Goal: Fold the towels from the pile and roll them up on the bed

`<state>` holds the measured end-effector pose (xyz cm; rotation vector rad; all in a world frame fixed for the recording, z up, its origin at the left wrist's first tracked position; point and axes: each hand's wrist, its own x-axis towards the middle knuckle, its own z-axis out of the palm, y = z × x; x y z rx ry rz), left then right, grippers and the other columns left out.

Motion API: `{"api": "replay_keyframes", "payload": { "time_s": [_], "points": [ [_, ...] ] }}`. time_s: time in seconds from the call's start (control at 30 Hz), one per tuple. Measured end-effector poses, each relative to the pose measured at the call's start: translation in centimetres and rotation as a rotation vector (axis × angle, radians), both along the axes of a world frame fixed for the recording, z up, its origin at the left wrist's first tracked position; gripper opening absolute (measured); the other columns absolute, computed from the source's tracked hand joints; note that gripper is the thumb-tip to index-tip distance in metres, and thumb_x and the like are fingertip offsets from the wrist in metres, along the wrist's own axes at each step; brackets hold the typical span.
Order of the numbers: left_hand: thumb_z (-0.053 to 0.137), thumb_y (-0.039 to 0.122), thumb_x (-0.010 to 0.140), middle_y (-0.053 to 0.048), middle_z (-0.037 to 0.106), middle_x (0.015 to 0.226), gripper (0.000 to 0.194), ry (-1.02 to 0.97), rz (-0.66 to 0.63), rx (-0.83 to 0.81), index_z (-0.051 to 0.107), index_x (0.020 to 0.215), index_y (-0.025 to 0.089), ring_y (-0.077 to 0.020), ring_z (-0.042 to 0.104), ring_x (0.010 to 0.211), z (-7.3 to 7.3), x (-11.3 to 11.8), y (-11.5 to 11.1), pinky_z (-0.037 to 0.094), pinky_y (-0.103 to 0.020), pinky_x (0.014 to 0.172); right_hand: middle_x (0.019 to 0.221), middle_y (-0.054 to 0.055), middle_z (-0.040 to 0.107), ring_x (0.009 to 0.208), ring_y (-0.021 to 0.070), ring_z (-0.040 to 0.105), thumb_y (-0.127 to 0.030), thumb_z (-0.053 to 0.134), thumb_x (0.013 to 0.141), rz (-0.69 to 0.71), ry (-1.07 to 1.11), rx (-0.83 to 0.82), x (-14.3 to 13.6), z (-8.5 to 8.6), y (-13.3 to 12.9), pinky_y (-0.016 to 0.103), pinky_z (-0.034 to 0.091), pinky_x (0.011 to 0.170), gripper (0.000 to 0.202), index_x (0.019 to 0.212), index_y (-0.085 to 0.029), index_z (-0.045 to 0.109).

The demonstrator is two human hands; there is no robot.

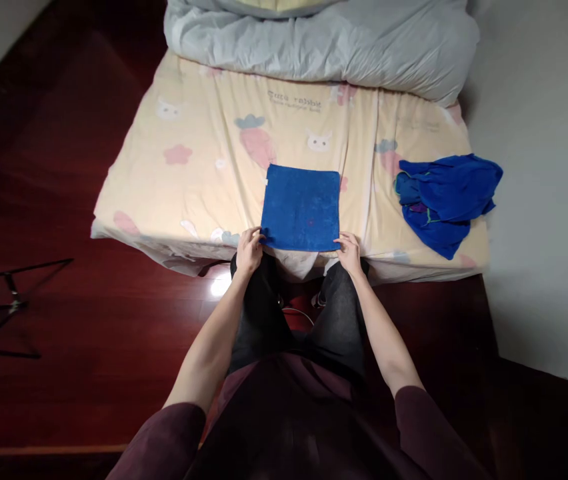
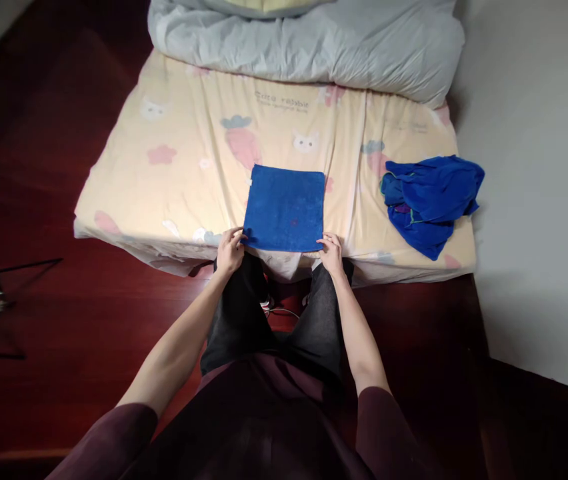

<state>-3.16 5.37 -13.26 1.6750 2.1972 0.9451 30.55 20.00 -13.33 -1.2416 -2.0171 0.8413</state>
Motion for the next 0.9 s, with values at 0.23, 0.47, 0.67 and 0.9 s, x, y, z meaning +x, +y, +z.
{"api": "replay_keyframes", "payload": {
  "time_s": [0.23, 0.47, 0.67, 0.9],
  "points": [
    [0.043, 0.005, 0.086, -0.012, 0.072, 0.115, 0.044, -0.049, 0.039, -0.058, 0.072, 0.114, 0.021, -0.0294, 0.059, 0.123, -0.1, -0.1, 0.3, 0.051, -0.044, 0.110, 0.104, 0.011, 0.077, 0.111, 0.0287, 0.067, -0.008, 0.052, 0.075, -0.045, 0.034, -0.003, 0.4, -0.1, 0.3, 0.049, 0.053, 0.106, 0.039, 0.098, -0.021, 0.081],
    [0.046, 0.028, 0.102, -0.013, 0.073, 0.112, 0.028, -0.046, 0.093, -0.103, 0.070, 0.116, 0.022, -0.0312, 0.061, 0.115, -0.5, -0.8, -0.4, 0.052, -0.046, 0.103, 0.082, 0.008, 0.067, 0.088, 0.0268, 0.062, -0.043, 0.063, 0.092, -0.083, 0.015, 0.002, 0.7, -0.8, -0.4, 0.040, 0.055, 0.086, 0.026, 0.076, -0.023, 0.070],
    [0.057, 0.040, 0.101, -0.013, 0.073, 0.105, 0.026, -0.080, 0.073, -0.065, 0.069, 0.112, 0.020, -0.0298, 0.062, 0.113, -0.8, -1.3, -0.1, 0.052, -0.041, 0.099, 0.068, 0.001, 0.055, 0.072, 0.0204, 0.053, -0.055, 0.066, 0.091, -0.029, -0.028, -0.005, -0.1, -1.3, 0.7, 0.033, 0.050, 0.074, 0.042, 0.064, -0.025, 0.054],
    [0.054, 0.040, 0.102, -0.011, 0.068, 0.094, 0.025, -0.156, 0.070, -0.043, 0.069, 0.104, 0.020, -0.0279, 0.062, 0.100, -1.1, -1.1, 0.3, 0.051, -0.039, 0.092, 0.065, -0.002, 0.050, 0.065, 0.0165, 0.048, -0.056, 0.062, 0.092, -0.095, 0.020, -0.097, 0.1, -1.4, 0.5, 0.027, 0.041, 0.064, 0.041, 0.071, -0.024, 0.049]
  ]
}}
